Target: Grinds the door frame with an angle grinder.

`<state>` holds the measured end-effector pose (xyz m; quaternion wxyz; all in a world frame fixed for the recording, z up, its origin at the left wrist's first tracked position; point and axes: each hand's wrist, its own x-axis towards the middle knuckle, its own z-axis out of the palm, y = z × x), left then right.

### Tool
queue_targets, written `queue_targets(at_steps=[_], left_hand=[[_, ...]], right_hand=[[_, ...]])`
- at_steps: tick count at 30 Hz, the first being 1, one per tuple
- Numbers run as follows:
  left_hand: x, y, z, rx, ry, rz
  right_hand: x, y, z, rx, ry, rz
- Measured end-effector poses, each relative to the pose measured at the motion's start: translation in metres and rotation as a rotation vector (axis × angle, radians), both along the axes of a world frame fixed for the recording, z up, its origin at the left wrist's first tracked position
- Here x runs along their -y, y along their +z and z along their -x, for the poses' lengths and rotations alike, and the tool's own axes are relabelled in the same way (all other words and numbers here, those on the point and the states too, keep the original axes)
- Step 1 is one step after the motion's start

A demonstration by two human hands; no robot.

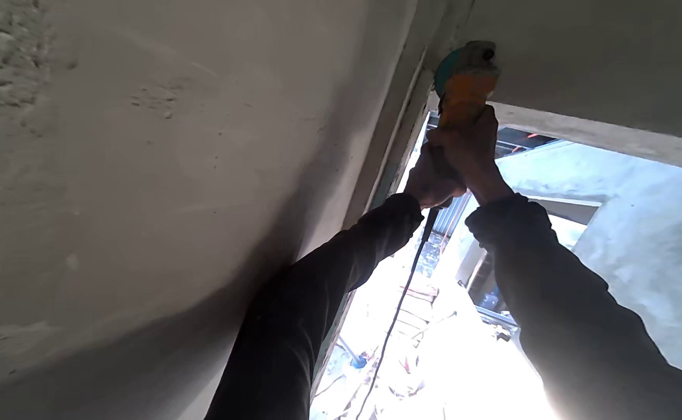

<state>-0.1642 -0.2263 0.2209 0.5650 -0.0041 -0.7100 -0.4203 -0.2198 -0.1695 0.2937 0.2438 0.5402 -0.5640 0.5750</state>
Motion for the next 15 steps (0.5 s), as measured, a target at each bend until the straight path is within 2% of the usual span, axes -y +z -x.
queue_targets(at_steps=[10, 15], left_hand=[[0.0044, 0.0044, -0.0004, 0.057, -0.046, -0.018], [0.0016, 0.0031, 0.0036, 0.038, -0.013, 0.039]], right_hand=[[0.0003, 0.0009, -0.0005, 0.014, -0.045, 0.020], [-0.0020, -0.0009, 0.0070, 0.032, -0.002, 0.043]])
